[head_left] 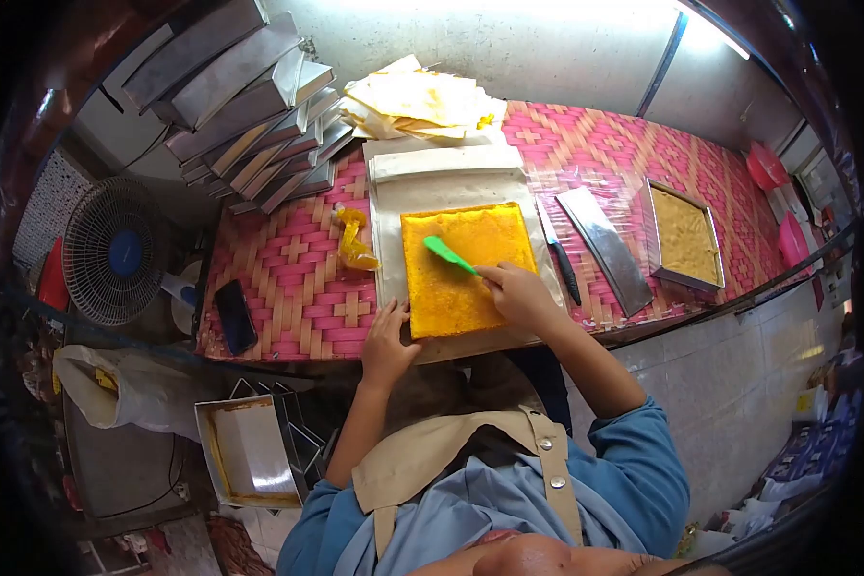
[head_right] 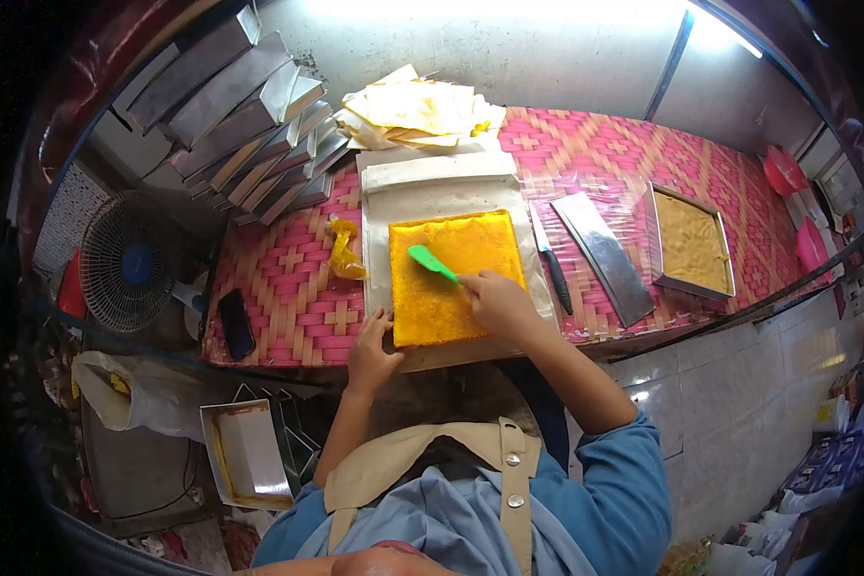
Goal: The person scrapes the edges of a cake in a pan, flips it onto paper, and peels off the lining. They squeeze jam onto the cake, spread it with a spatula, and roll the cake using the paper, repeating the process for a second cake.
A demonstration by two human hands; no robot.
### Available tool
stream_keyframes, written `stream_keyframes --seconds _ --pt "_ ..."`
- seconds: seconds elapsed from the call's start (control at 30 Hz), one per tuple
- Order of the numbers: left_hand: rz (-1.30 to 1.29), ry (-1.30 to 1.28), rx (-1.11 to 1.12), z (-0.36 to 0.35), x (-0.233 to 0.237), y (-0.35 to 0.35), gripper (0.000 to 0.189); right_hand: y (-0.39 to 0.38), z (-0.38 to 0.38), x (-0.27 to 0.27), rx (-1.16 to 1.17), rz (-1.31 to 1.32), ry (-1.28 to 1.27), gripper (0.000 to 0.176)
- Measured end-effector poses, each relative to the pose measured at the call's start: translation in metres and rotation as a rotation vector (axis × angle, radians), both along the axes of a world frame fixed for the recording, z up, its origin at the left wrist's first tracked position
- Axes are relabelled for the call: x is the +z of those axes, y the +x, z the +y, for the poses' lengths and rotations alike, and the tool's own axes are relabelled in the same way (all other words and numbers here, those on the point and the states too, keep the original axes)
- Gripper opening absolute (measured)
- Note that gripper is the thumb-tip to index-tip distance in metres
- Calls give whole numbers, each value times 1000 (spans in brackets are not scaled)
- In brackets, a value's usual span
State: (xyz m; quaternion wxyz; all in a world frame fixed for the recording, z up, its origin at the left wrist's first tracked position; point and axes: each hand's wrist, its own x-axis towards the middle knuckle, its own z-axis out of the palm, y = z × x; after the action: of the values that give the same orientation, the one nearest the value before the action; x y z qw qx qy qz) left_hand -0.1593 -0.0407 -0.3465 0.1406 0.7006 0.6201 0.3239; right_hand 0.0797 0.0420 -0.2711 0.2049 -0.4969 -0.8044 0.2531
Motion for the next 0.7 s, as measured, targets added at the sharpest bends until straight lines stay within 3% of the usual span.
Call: stream_keyframes --seconds 0.13,0.23,0.3,0.37,0.43,0.53,0.7 --pt "3 -29 9 0 7 2 49 -9 -6 6 217 -23 -107 27" --pt "-2 -50 56 -1 5 3 47 -1 17 8 253 78 -201 27" --pt "9 -25 28 1 4 1 47 -4 36 6 216 107 -124 27" --pt "22 -1 -15 1 1 1 46 -16 45 10 25 -42 110 29" --pt "1 12 1 2 -2 1 47 -24 37 9 11 -116 129 30" --pt "20 10 -1 1 -1 0 47 -24 20 -4 147 -217 38 31" --pt "8 -5 17 1 4 2 45 8 -6 38 294 -229 28 32"
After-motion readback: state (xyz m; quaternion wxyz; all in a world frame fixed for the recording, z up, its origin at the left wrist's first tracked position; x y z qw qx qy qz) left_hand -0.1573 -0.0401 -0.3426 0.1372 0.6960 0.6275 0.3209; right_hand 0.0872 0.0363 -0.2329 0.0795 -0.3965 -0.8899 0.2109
